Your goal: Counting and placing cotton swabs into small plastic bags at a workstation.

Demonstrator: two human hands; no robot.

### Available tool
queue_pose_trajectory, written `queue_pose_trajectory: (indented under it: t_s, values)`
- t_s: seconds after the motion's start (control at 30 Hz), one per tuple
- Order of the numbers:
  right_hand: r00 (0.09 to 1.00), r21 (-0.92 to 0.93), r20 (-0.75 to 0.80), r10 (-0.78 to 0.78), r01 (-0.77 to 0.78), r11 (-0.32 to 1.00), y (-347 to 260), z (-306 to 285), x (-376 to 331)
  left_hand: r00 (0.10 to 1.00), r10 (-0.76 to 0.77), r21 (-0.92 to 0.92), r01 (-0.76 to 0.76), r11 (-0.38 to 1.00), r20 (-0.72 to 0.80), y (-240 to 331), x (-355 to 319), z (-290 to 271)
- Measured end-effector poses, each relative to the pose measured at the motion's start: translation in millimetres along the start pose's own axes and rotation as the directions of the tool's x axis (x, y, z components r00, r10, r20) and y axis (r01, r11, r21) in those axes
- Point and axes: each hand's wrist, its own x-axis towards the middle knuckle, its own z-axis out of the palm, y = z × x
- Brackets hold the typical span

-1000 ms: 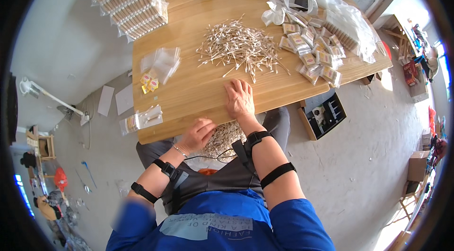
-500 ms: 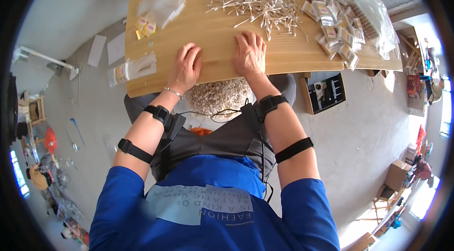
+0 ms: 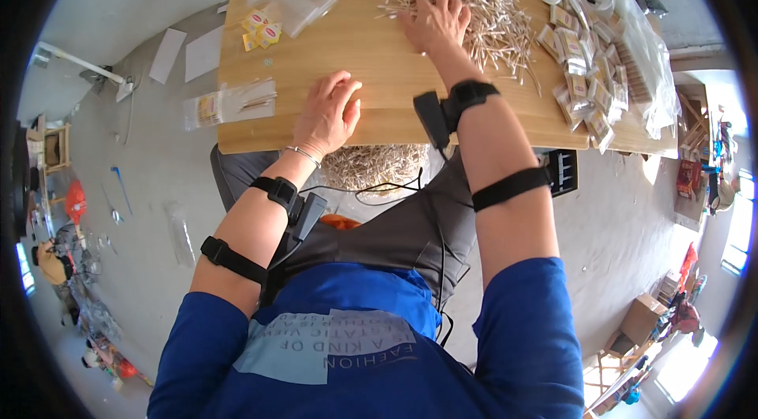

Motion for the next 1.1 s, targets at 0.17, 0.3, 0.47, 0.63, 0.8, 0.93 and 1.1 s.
queue_pose_trajectory:
  t_s: [0.17, 0.3, 0.47, 0.63, 0.8, 0.93, 1.1]
  values:
    - [0.977, 0.162, -0.159, -0.142, 0.168, 0.972, -15, 6, -46, 1.000, 0.001, -0.042, -0.001, 0.999, 0.016, 3, 2, -2]
    - [0.969, 0.267, -0.159, -0.189, 0.227, 0.936, -28, -6, -91, 1.000, -0.012, -0.058, 0.012, 0.998, 0.015, 1, -1, -4]
    - [0.930, 0.381, -0.159, -0.330, 0.366, 0.849, -26, -15, -128, 0.999, -0.036, -0.058, 0.037, 0.998, 0.017, 2, 0, -3]
    - [0.958, 0.243, -0.070, -0.278, 0.287, 0.927, 5, -21, -123, 0.998, -0.054, -0.043, 0.055, 0.998, 0.034, 0, -1, -2]
    - [0.991, 0.087, -0.056, -0.122, 0.127, 0.988, 43, -19, -101, 0.996, -0.082, -0.019, 0.083, 0.996, 0.034, 1, -1, -1]
    - [0.987, 0.055, -0.138, -0.088, 0.096, 0.994, 33, -16, -106, 0.967, -0.129, -0.145, 0.098, 0.984, -0.219, -8, 3, 6]
    - [0.963, 0.129, -0.021, -0.270, 0.270, 0.954, -21, -17, -133, 0.931, -0.263, -0.301, 0.183, 0.936, -0.253, -17, 3, 10]
